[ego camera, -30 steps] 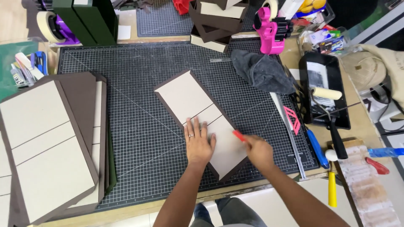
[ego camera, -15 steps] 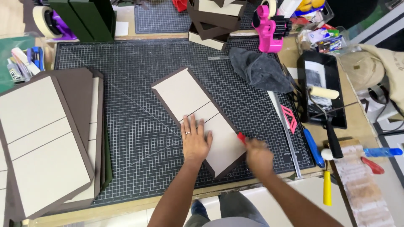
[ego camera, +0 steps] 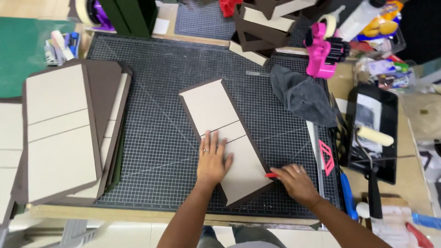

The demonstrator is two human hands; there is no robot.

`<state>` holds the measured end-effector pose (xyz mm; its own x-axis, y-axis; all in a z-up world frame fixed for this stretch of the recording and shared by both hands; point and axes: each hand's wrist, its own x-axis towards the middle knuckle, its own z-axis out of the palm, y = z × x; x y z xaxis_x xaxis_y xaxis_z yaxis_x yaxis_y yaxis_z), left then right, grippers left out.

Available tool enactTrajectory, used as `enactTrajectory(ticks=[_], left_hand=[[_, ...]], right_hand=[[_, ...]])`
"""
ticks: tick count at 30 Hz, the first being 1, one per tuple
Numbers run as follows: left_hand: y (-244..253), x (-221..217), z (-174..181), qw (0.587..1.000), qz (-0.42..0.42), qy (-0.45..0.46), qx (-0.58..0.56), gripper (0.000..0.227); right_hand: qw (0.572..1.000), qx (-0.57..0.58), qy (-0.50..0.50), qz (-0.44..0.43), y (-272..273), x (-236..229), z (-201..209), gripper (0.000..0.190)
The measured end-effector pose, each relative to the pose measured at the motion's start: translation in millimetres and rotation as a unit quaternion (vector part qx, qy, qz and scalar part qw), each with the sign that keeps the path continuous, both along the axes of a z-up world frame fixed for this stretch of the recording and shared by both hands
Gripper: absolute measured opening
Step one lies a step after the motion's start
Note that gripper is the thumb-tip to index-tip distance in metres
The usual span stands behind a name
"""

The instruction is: The person constructs a cardboard box by using a red scraper tool to press and smooth the edges of the cardboard components, and using a roller to apply adhesive to the inner surface of a cardboard panel.

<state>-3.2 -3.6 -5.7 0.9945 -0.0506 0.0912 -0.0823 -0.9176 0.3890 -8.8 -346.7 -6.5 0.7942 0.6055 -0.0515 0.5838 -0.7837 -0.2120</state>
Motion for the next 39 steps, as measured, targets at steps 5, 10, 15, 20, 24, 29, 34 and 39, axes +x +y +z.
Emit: enactTrajectory(ticks=[5, 10, 15, 20, 24, 29, 34, 39], left_hand=[[0.3, 9.2, 4.6, 1.000, 0.018, 0.005, 0.009, 0.059], [-0.1, 7.6, 5.5, 0.999, 0.019, 0.021, 0.014, 0.060], [-0.9, 8.6, 11.1, 0.999, 0.013, 0.045, 0.022, 0.061], [-0.9, 11.7, 6.3, 0.998, 0.017, 0.038, 0.038, 0.063], [-2.7, 9.0, 6.3, 0.999, 0.019, 0.033, 0.036, 0.061], [-2.1, 8.7, 7.4, 0.998, 0.029, 0.024, 0.042, 0.061], [-3.6, 6.2, 7.2, 0.998, 0.033, 0.028, 0.041, 0.061], [-3.5, 8.4, 6.6, 0.999, 0.033, 0.029, 0.031, 0.061]], right_hand=[[0.987, 0.030, -0.145, 0.065, 36.0, 80.8, -27.0, 0.027], [0.979, 0.048, -0.168, 0.103, 83.9, 157.2, -23.9, 0.026], [0.986, 0.030, -0.057, 0.152, 94.3, 189.4, -5.4, 0.026], [0.982, 0.004, -0.070, 0.173, 92.6, 187.9, -1.0, 0.025], [0.977, -0.042, -0.101, 0.182, 87.7, 178.8, -11.4, 0.024], [0.980, -0.046, -0.055, 0.184, 104.9, 178.0, 1.3, 0.027], [0.993, -0.030, -0.045, 0.106, 111.6, 201.6, -2.6, 0.026], [0.991, -0.042, -0.052, 0.118, 118.3, 163.4, 8.8, 0.025]])
